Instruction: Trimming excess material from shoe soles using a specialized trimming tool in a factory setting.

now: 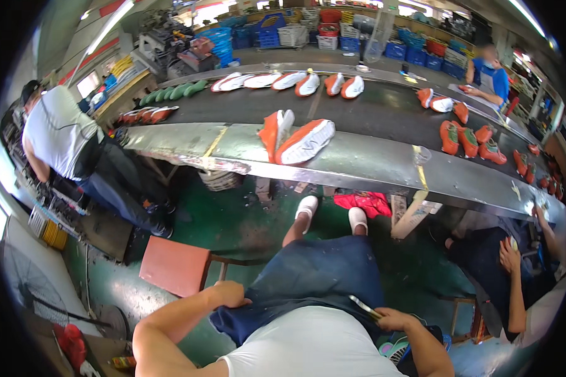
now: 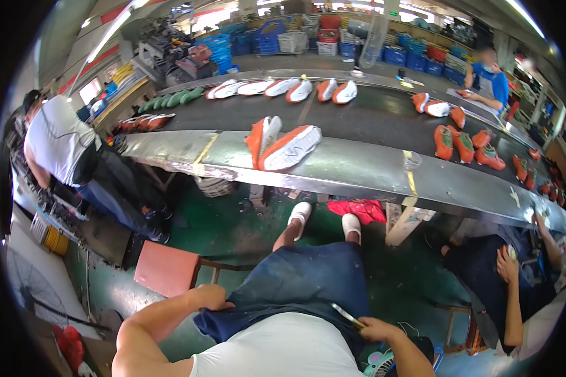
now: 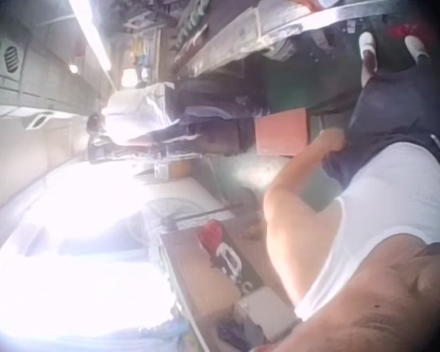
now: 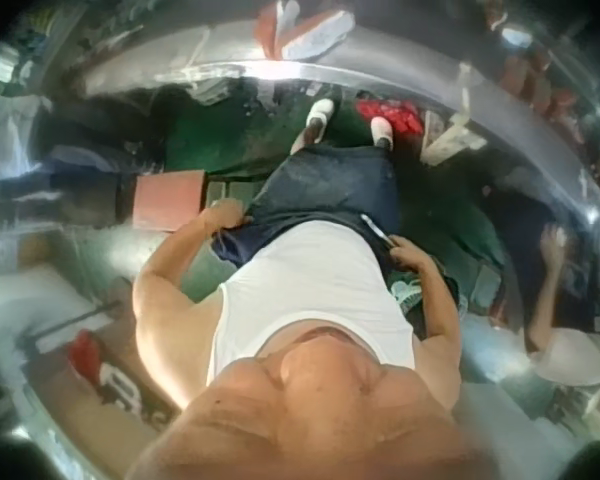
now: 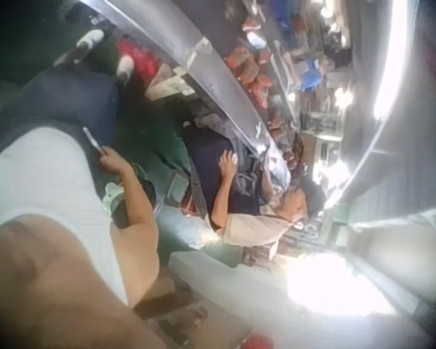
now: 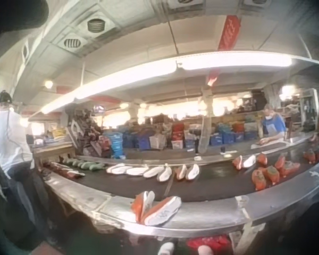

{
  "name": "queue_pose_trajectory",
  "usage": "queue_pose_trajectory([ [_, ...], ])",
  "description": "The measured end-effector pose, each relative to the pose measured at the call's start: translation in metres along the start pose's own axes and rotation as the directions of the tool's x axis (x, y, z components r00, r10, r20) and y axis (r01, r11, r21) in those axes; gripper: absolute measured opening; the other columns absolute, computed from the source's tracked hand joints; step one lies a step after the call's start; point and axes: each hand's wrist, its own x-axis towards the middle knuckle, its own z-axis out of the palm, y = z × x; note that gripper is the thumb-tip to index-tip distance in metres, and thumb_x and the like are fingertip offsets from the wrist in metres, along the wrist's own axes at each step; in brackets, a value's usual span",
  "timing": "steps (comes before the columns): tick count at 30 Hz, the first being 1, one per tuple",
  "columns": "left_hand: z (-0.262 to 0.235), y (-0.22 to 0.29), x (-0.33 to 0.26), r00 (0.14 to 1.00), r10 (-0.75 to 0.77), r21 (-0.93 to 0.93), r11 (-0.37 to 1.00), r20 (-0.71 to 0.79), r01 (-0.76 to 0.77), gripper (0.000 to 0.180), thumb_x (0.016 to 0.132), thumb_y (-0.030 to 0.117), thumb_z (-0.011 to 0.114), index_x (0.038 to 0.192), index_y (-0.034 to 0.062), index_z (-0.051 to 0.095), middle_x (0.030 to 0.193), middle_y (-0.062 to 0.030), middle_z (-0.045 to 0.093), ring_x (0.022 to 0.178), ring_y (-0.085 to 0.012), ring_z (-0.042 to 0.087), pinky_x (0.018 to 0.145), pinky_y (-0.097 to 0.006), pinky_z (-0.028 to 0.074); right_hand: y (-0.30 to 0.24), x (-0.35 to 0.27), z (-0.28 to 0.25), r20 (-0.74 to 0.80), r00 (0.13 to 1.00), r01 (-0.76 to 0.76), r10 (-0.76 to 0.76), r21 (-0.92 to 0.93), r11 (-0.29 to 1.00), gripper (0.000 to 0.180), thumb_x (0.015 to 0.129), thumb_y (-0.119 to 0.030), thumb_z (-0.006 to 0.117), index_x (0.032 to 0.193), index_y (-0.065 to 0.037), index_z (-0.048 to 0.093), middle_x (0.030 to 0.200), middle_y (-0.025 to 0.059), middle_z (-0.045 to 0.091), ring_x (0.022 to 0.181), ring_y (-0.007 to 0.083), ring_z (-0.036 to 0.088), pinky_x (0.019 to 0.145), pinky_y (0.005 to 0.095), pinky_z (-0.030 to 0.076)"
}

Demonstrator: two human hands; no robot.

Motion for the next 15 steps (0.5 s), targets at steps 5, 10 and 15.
queue_pose_trajectory([
  [5,-0.091,0.008,0.057,0.755,0.134,-0.153,0.943,-0.642,-0.297,0.072,0.086,0.043,0.069,0.138,-0.0028,0.05,0.134,-0.0276,0.056,0.125,-0.0427,0.054,0.105,-0.047,0.045,0.024,-0.015,0.008,-0.003,1.0,0.025,-0.026,0.363,0.931,0.039,0.075,-0.007,0.064,0.114,-0.007,0.06,0.089,0.0024,0.062,0.067,0.0094,0.055,0.057,0.0226,0.043],
  [10,-0.253,0.029,0.143,0.057,0.004,-0.017,0.932,-0.998,-0.361,0.081,0.089,0.04,0.068,0.143,-0.0115,0.036,0.146,-0.0333,0.041,0.137,-0.0457,0.039,0.116,-0.047,0.033,-0.002,-0.031,0.012,-0.293,0.949,0.252,-0.12,0.471,0.845,0.042,0.072,0.001,0.061,0.114,0.001,0.06,0.094,0.0096,0.066,0.072,0.015,0.061,0.059,0.0237,0.045],
  [15,-0.352,0.037,0.154,0.574,-0.07,-0.098,0.995,-0.816,-0.017,0.089,0.081,0.054,0.072,0.138,-0.0095,0.044,0.129,-0.026,0.059,0.13,-0.0403,0.049,0.11,-0.045,0.039,-0.025,-0.006,0.016,-0.409,0.901,0.377,-0.146,0.569,0.73,0.047,0.072,0.004,0.056,0.119,0.001,0.057,0.099,0.0096,0.065,0.079,0.0156,0.062,0.061,0.0253,0.047],
])
